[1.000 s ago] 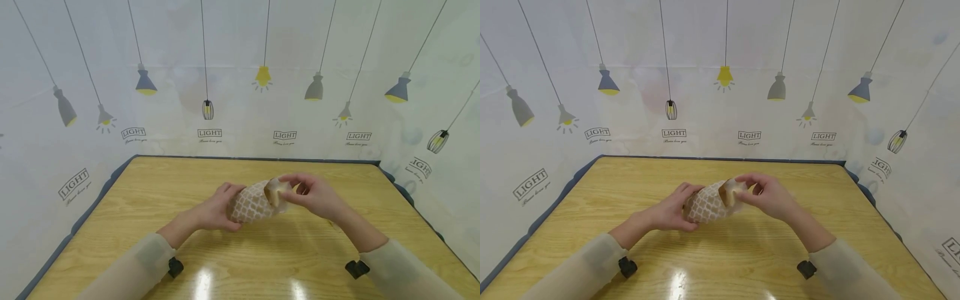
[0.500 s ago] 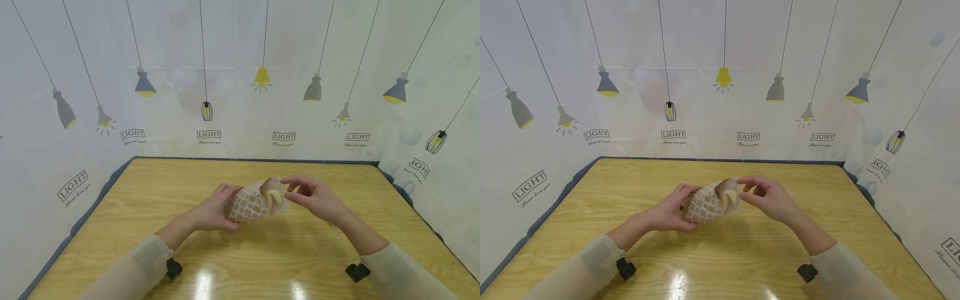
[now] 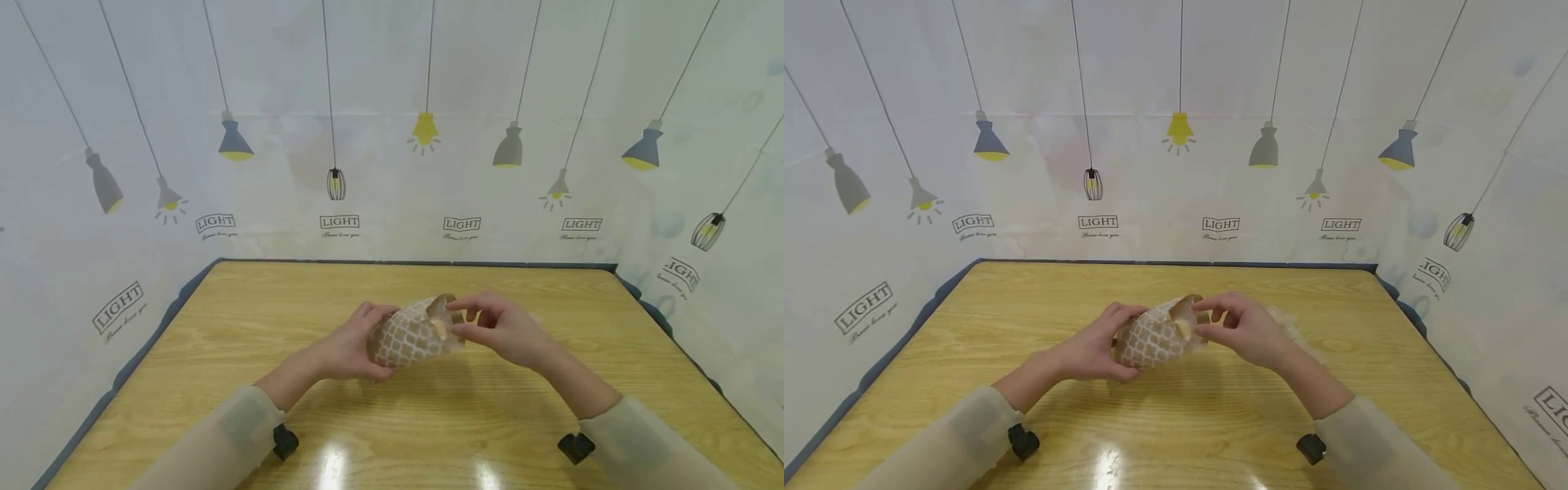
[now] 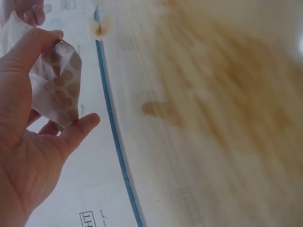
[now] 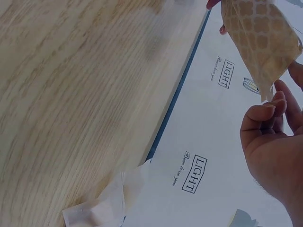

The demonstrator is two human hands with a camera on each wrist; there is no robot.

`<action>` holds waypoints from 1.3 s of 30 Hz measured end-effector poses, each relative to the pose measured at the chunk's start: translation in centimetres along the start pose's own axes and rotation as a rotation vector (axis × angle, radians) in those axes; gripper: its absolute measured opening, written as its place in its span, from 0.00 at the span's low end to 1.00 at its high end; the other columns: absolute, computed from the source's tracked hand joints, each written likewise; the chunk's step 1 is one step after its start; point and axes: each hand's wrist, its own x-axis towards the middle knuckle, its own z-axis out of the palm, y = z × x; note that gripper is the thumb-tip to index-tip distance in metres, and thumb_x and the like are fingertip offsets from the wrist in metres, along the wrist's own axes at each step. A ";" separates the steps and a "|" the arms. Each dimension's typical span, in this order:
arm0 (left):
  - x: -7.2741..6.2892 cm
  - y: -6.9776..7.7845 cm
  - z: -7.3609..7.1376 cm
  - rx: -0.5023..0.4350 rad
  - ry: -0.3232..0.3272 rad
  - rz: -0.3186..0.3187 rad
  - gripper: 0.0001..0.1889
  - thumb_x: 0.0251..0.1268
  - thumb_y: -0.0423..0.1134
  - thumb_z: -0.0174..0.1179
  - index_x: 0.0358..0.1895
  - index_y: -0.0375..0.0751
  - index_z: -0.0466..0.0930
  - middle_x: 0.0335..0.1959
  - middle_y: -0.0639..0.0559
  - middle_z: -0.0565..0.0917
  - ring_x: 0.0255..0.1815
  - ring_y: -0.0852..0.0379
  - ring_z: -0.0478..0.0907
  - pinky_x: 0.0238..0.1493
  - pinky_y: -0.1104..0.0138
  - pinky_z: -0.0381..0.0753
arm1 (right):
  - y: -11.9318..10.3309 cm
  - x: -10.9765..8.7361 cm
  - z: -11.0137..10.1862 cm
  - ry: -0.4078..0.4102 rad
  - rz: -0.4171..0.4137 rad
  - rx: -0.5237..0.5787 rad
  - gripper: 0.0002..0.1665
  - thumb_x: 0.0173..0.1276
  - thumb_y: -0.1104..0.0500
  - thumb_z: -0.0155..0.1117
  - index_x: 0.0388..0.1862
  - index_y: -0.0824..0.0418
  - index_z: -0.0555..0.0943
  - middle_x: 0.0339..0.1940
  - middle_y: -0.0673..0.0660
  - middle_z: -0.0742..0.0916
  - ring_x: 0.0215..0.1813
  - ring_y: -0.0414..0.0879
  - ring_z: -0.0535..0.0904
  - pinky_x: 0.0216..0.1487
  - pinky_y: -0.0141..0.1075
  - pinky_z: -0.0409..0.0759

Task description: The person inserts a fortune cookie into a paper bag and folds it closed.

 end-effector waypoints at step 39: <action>-0.5 -0.3 -0.3 0.001 0.012 -0.039 0.59 0.52 0.42 0.85 0.86 0.48 0.58 0.75 0.38 0.66 0.74 0.40 0.69 0.77 0.36 0.74 | 11.2 -6.6 -11.0 -0.024 0.299 -0.060 0.27 0.85 0.50 0.65 0.74 0.62 0.82 0.72 0.68 0.83 0.54 0.42 0.85 0.50 0.38 0.87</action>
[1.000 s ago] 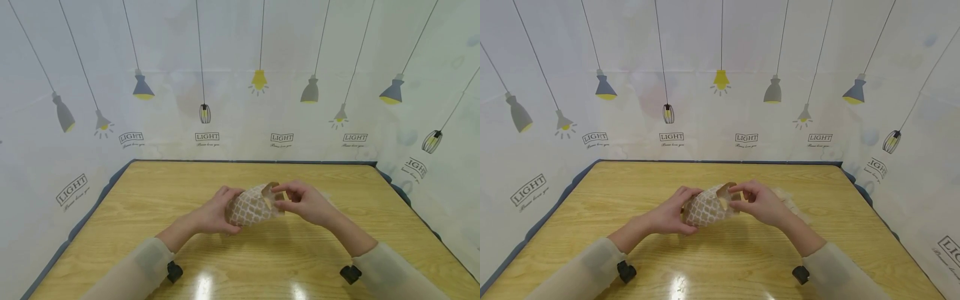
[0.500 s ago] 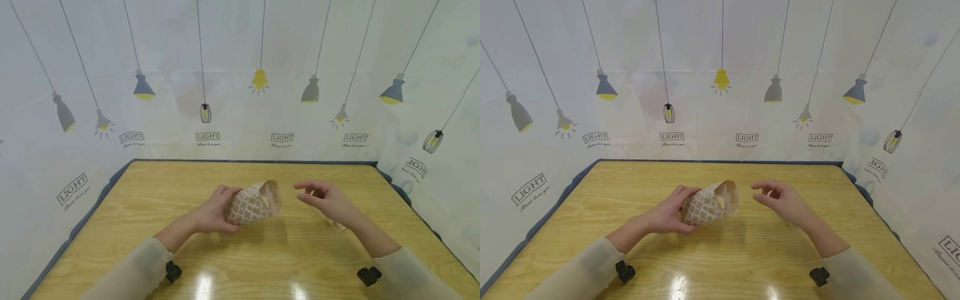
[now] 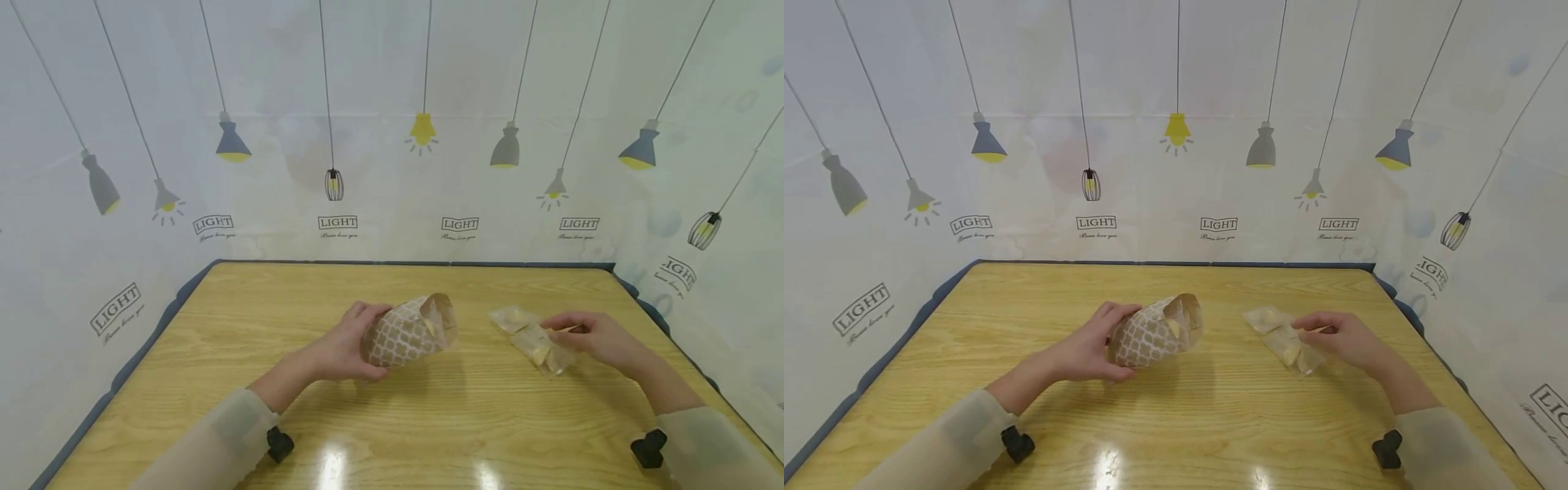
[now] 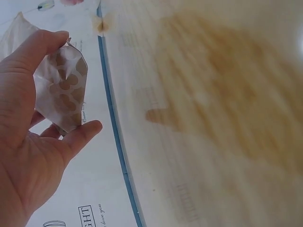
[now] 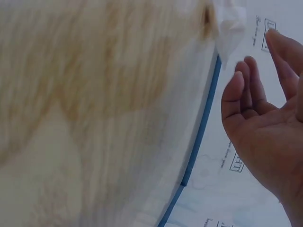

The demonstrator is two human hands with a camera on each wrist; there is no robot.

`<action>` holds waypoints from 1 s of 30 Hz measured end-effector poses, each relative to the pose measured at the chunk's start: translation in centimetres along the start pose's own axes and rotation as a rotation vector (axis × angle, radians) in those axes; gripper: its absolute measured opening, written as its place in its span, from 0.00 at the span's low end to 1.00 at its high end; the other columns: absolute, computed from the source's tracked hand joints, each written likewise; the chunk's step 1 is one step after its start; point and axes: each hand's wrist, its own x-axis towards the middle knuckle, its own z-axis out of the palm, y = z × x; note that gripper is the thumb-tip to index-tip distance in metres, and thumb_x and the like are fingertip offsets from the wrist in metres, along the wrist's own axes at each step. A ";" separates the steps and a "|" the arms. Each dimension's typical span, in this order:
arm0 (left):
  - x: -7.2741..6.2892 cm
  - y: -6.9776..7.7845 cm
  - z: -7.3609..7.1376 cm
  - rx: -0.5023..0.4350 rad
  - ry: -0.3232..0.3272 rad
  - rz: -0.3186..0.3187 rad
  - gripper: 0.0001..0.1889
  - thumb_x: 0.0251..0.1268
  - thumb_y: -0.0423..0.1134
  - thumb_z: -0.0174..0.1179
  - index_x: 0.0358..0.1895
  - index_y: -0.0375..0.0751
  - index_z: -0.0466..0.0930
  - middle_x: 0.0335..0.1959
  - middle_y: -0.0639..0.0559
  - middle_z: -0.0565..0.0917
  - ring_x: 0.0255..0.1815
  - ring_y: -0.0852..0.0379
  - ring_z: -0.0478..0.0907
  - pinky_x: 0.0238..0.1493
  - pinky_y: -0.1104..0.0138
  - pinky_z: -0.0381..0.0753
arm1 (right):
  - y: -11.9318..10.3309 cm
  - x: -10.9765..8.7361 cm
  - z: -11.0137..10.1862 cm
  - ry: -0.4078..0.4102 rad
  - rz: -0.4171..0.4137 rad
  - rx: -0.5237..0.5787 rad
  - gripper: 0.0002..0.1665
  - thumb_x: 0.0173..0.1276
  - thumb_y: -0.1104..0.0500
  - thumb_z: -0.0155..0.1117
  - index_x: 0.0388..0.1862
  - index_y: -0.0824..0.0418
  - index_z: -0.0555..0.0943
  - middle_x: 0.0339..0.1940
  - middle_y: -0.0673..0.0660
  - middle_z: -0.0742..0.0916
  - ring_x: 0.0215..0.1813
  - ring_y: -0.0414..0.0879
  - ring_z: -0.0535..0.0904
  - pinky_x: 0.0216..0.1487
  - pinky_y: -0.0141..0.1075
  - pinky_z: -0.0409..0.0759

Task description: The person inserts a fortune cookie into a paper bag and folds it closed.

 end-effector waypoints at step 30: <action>-0.1 -0.1 -0.1 0.012 -0.009 -0.004 0.57 0.55 0.44 0.84 0.86 0.51 0.58 0.74 0.42 0.66 0.73 0.44 0.68 0.77 0.40 0.75 | 1.2 0.1 0.2 -0.226 0.138 0.046 0.39 0.79 0.51 0.73 0.82 0.64 0.74 0.69 0.62 0.85 0.57 0.44 0.81 0.52 0.36 0.88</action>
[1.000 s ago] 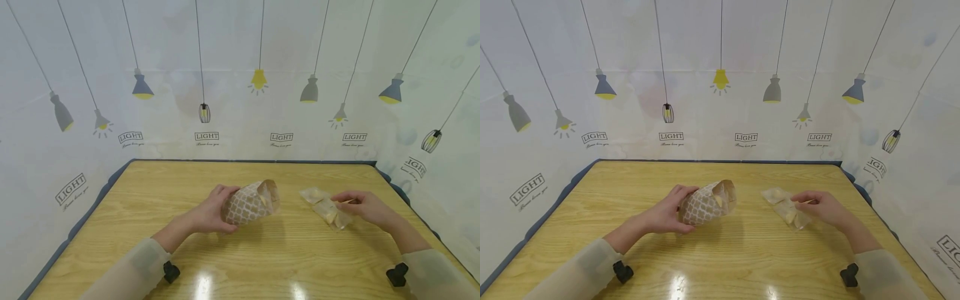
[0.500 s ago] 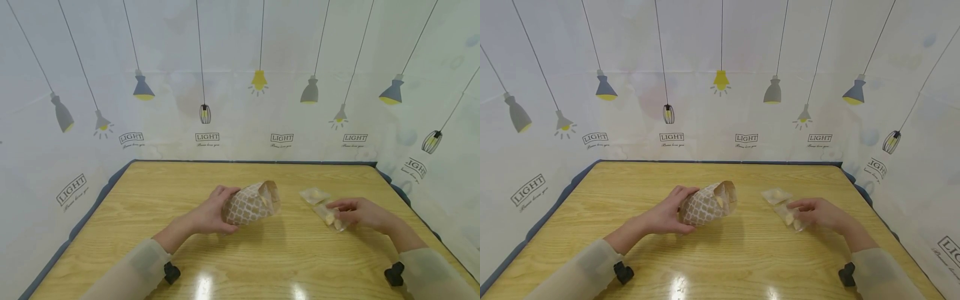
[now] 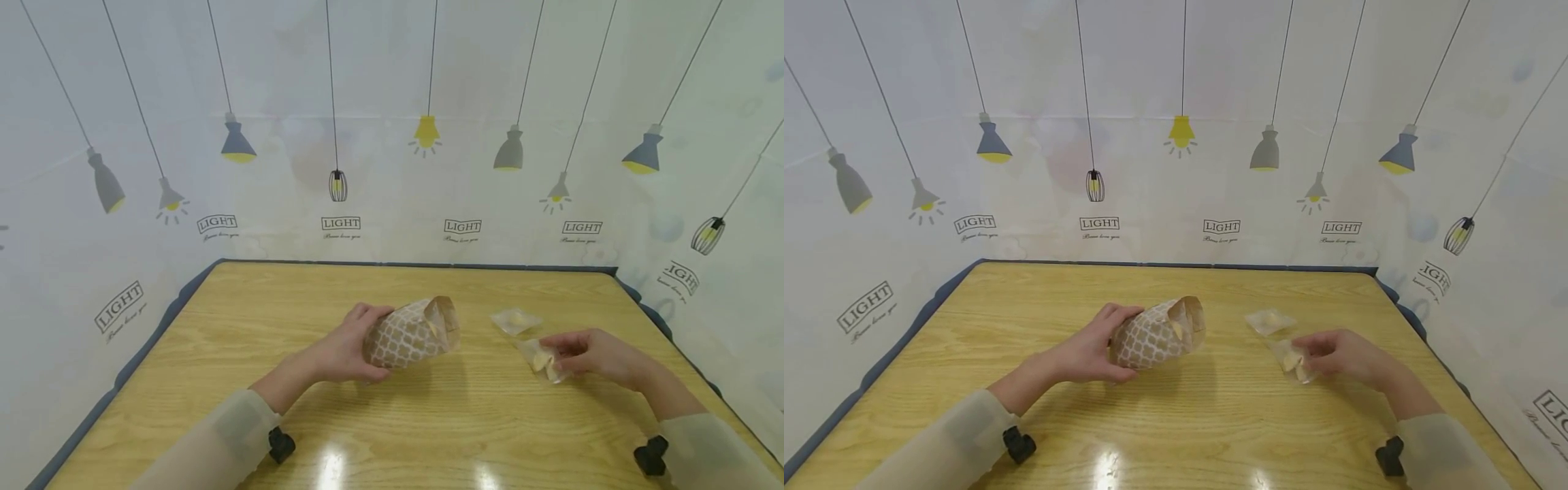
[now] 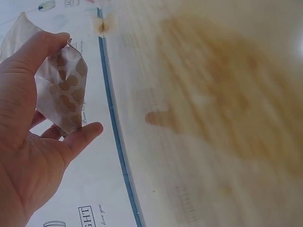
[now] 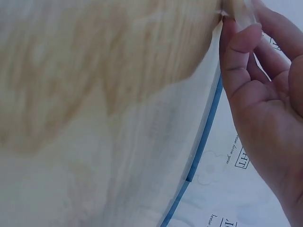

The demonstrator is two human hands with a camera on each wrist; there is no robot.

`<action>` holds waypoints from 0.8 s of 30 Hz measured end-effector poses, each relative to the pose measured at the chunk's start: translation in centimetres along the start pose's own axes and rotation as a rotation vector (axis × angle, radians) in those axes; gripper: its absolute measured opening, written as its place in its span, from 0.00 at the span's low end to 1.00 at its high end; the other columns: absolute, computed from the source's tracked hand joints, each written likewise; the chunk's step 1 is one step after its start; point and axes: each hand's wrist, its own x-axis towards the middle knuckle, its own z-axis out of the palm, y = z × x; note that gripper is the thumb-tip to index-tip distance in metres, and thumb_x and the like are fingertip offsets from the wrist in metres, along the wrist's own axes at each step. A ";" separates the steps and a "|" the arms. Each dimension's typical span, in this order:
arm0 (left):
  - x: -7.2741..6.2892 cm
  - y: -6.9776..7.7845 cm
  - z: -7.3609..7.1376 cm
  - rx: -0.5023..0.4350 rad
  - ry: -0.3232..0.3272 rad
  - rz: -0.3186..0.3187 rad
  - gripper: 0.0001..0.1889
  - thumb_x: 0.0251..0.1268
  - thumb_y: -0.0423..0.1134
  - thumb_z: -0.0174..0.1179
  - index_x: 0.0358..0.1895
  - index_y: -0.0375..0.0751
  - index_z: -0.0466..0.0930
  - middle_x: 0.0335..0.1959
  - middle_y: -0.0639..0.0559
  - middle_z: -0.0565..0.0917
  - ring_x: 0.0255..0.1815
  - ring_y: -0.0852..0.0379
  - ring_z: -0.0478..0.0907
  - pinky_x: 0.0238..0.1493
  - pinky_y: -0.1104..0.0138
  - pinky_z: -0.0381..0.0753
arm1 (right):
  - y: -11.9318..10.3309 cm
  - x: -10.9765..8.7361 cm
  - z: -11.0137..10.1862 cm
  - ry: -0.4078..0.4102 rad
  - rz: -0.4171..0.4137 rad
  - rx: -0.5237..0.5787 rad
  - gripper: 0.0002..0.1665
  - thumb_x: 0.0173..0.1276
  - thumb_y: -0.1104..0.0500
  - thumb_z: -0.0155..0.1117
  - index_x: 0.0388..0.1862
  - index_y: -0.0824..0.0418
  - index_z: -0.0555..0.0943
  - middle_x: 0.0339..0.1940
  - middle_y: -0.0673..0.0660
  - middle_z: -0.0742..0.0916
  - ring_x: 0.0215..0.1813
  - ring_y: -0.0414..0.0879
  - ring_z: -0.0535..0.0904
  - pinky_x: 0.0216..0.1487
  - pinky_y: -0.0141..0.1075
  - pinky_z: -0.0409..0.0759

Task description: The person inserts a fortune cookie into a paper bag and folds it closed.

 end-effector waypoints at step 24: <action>0.2 0.2 0.1 0.007 -0.015 -0.009 0.57 0.55 0.43 0.84 0.87 0.49 0.57 0.74 0.40 0.65 0.73 0.42 0.69 0.77 0.39 0.75 | -7.3 -1.7 3.6 0.180 -0.259 0.061 0.26 0.82 0.53 0.69 0.73 0.58 0.80 0.55 0.58 0.90 0.44 0.48 0.87 0.43 0.40 0.89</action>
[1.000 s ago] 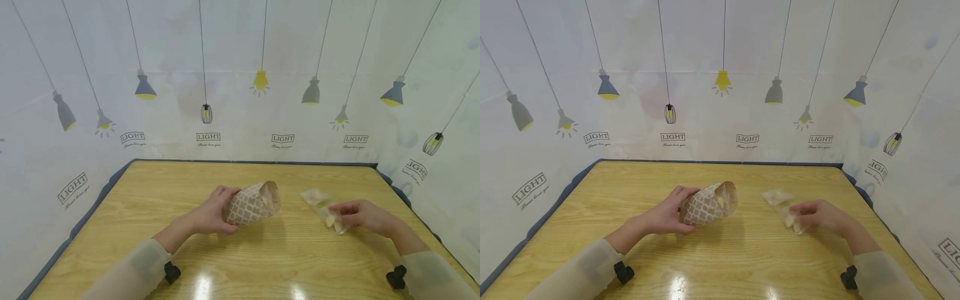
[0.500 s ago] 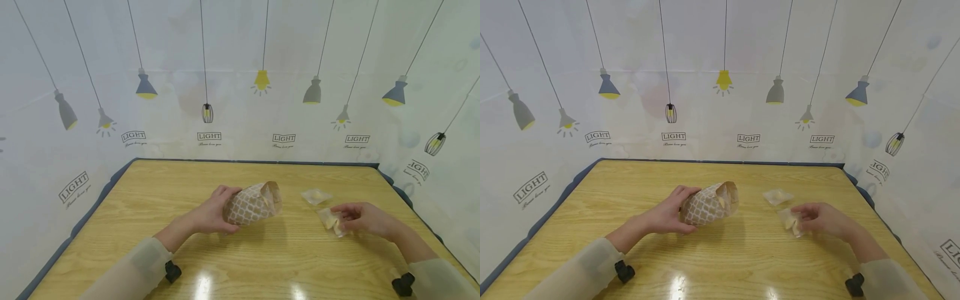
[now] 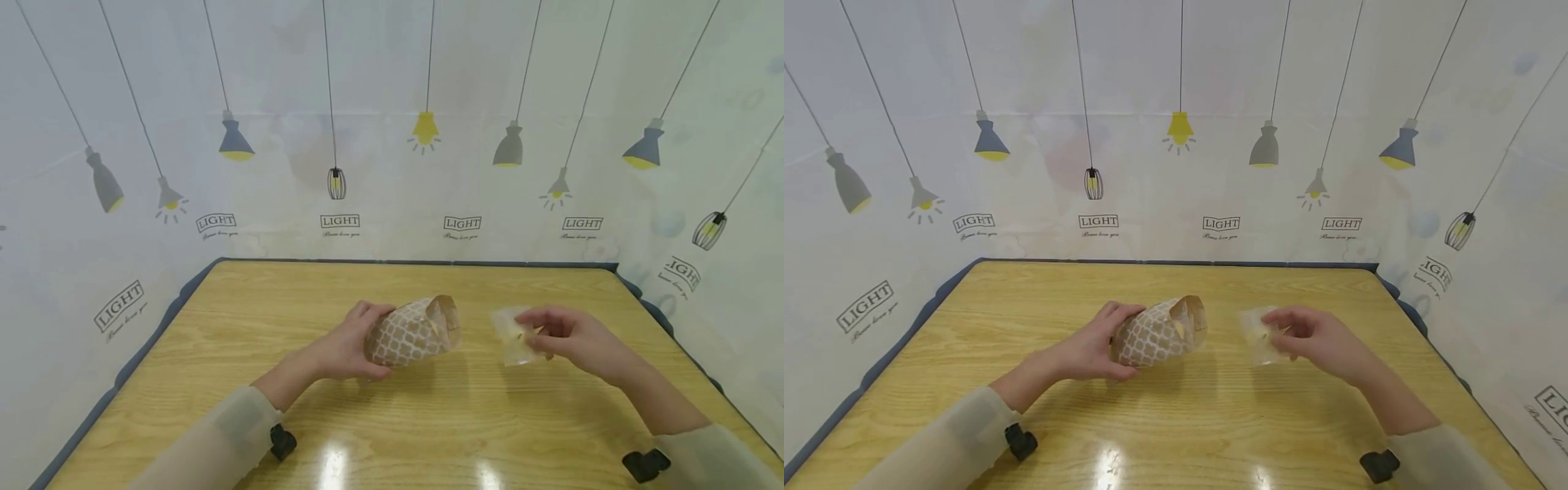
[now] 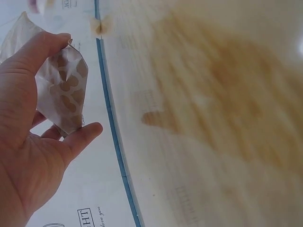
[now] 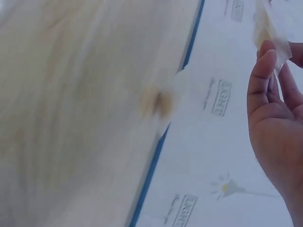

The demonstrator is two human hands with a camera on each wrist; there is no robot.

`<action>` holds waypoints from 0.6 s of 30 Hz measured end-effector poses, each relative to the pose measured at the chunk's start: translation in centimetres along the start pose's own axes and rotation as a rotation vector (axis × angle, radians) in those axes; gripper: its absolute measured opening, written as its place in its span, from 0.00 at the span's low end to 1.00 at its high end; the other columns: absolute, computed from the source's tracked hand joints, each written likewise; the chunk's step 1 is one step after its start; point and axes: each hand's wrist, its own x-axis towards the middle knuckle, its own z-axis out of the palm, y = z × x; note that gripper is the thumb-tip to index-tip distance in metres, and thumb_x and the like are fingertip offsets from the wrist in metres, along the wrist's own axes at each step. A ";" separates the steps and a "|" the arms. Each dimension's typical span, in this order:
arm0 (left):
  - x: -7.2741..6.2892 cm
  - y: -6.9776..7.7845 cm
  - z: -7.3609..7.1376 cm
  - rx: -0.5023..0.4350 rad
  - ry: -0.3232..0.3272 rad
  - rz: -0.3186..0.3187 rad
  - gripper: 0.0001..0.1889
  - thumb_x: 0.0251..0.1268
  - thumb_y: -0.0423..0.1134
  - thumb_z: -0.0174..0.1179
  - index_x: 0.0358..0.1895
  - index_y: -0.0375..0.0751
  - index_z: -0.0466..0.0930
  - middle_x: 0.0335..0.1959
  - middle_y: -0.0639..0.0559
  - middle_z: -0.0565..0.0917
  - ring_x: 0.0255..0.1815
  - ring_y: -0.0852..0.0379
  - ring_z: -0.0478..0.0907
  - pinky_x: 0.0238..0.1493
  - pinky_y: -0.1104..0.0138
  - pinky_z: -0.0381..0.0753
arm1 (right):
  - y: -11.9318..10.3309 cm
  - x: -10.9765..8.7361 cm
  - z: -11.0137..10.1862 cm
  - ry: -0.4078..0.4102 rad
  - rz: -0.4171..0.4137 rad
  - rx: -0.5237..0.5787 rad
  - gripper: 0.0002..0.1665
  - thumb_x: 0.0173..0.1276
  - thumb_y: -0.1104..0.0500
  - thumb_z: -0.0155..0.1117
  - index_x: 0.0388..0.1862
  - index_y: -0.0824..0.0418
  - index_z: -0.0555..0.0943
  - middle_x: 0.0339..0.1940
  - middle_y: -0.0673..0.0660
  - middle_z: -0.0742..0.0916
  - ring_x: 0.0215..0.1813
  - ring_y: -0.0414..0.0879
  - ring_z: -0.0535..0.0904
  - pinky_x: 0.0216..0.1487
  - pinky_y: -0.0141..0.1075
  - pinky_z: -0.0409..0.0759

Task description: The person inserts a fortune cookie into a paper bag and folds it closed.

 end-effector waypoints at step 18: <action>0.0 0.4 0.3 -0.012 -0.022 0.007 0.58 0.55 0.41 0.84 0.87 0.51 0.57 0.73 0.42 0.65 0.73 0.43 0.69 0.77 0.40 0.77 | -6.6 2.9 4.1 -0.020 -0.051 0.004 0.25 0.77 0.51 0.75 0.69 0.56 0.86 0.49 0.57 0.89 0.47 0.44 0.85 0.45 0.35 0.86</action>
